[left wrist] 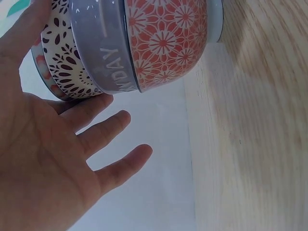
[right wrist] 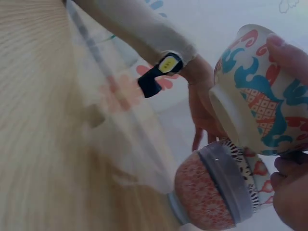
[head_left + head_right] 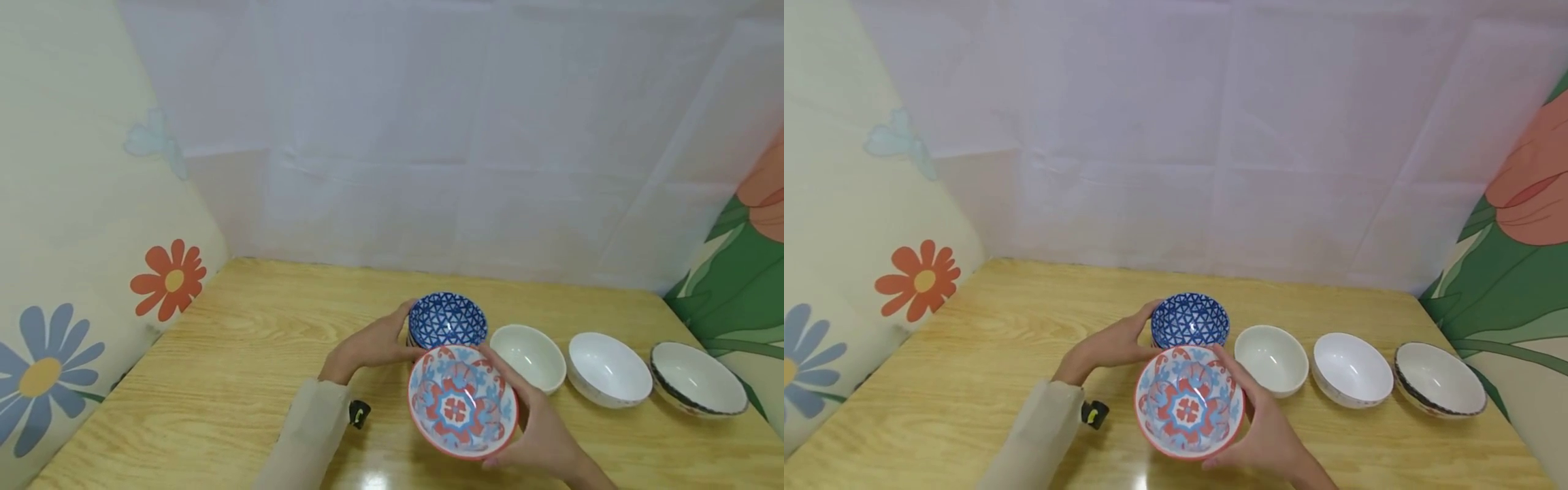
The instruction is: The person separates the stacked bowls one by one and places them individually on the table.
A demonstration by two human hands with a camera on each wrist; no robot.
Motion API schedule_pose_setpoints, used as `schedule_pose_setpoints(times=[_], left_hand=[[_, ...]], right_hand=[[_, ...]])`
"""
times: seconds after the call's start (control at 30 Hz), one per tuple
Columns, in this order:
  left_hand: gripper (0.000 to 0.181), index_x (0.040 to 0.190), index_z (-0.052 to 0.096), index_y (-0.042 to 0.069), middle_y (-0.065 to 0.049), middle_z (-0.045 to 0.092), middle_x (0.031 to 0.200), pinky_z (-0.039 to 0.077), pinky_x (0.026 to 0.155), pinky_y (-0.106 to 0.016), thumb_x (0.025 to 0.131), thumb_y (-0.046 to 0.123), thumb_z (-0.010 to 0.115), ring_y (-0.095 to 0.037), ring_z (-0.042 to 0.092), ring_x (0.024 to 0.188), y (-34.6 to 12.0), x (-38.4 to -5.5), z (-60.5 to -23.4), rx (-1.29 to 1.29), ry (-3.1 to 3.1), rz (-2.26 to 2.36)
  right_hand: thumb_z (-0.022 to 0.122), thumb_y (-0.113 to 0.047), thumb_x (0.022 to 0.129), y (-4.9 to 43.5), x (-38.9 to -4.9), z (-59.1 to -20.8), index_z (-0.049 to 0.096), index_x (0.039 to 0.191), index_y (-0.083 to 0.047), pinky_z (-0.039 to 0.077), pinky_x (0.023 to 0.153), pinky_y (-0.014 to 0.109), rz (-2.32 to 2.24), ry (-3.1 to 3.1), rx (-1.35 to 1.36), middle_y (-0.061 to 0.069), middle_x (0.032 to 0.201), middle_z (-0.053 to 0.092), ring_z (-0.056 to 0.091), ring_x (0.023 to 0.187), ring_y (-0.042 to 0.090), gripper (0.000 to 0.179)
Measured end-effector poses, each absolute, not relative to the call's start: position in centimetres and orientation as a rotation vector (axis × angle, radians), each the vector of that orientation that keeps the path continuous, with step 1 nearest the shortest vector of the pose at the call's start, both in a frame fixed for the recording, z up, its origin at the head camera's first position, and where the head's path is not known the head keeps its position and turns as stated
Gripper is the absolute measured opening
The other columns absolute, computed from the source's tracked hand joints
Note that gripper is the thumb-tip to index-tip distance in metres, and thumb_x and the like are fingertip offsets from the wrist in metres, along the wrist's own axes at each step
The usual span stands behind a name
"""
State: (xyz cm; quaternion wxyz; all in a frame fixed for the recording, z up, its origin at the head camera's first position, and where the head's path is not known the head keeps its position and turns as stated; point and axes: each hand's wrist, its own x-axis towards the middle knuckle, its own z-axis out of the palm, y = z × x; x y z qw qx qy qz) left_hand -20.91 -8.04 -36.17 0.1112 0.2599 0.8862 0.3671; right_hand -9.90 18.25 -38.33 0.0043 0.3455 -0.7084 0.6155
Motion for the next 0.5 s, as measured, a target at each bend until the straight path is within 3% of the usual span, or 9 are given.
schedule_pose_setpoints(times=[0.23,0.5], left_hand=[[0.098,0.153,0.017,0.018,-0.010,0.031,0.154,0.029,0.111,-0.052,0.079,0.045,0.075,-0.031,0.033,0.139,-7.9,-21.0,-36.1,0.769,2.572,1.122],[0.110,0.152,0.013,0.013,-0.015,0.033,0.151,0.030,0.111,-0.049,0.071,0.035,0.084,-0.033,0.038,0.136,-7.9,-21.3,-36.7,0.838,2.547,1.152]], right_hand=[[0.086,0.007,0.055,18.0,-9.7,-40.2,0.017,0.152,-0.004,0.033,0.106,0.016,1.995,-2.245,1.135,0.010,0.156,0.027,0.037,0.136,0.005,0.120],[0.086,-0.001,0.062,18.0,-10.1,-42.4,0.016,0.153,-0.008,0.036,0.104,0.018,2.060,-2.314,1.156,0.012,0.153,0.032,0.042,0.131,0.009,0.115]])
